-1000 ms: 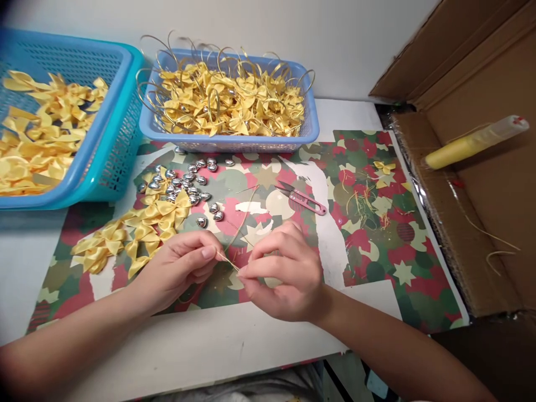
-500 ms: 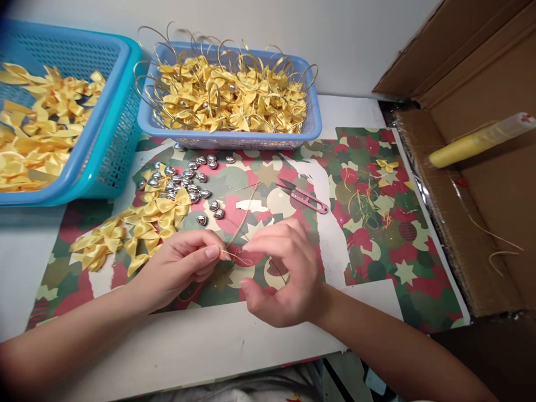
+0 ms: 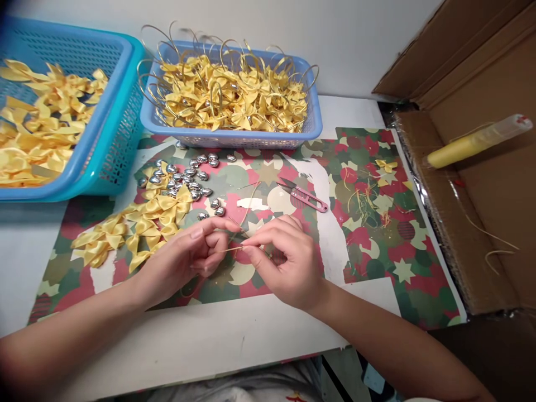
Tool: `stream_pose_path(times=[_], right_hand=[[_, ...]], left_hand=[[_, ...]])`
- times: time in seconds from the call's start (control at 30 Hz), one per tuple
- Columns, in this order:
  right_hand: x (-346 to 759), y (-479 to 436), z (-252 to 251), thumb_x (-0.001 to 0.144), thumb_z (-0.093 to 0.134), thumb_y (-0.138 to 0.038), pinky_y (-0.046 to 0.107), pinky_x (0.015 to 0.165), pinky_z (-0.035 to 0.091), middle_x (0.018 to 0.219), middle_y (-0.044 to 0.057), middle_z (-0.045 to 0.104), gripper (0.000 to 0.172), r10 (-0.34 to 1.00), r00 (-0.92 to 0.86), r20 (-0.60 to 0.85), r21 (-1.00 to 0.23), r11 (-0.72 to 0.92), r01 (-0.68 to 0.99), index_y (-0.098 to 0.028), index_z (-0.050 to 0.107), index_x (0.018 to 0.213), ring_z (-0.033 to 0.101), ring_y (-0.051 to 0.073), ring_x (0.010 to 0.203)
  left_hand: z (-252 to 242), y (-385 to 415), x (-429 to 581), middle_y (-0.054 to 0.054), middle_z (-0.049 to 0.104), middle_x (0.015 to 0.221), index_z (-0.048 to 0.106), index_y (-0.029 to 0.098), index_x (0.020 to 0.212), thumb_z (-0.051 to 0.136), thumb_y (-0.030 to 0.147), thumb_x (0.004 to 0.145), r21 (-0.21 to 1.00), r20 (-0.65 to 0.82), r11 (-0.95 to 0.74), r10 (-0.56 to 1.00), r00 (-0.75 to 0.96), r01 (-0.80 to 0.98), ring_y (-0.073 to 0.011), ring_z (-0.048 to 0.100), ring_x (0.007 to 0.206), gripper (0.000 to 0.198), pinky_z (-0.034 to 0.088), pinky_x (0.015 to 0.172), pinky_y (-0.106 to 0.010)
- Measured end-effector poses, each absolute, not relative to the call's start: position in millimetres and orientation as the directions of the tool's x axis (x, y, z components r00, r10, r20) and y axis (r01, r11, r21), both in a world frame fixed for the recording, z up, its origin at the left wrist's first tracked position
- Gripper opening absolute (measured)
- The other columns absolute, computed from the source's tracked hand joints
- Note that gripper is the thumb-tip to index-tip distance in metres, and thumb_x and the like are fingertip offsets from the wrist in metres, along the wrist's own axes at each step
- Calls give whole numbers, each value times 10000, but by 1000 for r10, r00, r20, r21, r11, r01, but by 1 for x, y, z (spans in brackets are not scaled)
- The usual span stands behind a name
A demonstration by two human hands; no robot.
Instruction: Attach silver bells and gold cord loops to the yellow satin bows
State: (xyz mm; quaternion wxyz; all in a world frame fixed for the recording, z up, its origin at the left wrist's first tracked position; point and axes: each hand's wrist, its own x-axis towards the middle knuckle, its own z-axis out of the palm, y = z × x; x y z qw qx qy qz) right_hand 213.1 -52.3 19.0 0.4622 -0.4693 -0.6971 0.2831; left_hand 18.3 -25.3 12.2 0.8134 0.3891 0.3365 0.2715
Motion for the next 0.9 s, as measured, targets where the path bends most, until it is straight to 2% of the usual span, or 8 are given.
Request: stream_pose_path(times=[0.23,0.37,0.47,0.9], right_hand=[[214,-53,19,799,623,-73,311,650,420,696,-10,621,118,928,-110,356,-846,370,383,-179,604,749,538,125,666],[214,-53,19,791,618,-74,306,641,419,704,-7,613,112,927,-121,356,-849,375,372,-179,606,756,534,128,678],[214,-53,19,787,624,-82,304,635,417,709,-5,614,102,928,-120,352,-851,371,371,-182,613,766,533,132,683],[215,-53,18,770,601,-62,304,638,411,710,-2,610,119,935,-131,331,-859,356,369,-180,618,772,535,137,696]], left_hand=[[11,-24,18,63,425,590,554,192,1033,413,433,944,783,-318,580,685,656,-225,-77,193,484,293,171,442,-217],[13,-26,18,69,409,605,551,206,1020,490,301,936,812,-336,553,705,625,-186,-71,295,513,141,231,463,-196],[15,-27,19,74,418,622,547,210,1020,530,228,921,855,-302,491,731,612,-165,-65,364,545,102,276,482,-182],[11,-27,19,69,471,615,550,219,1015,516,242,935,854,-256,476,737,625,-212,-67,391,551,90,296,492,-182]])
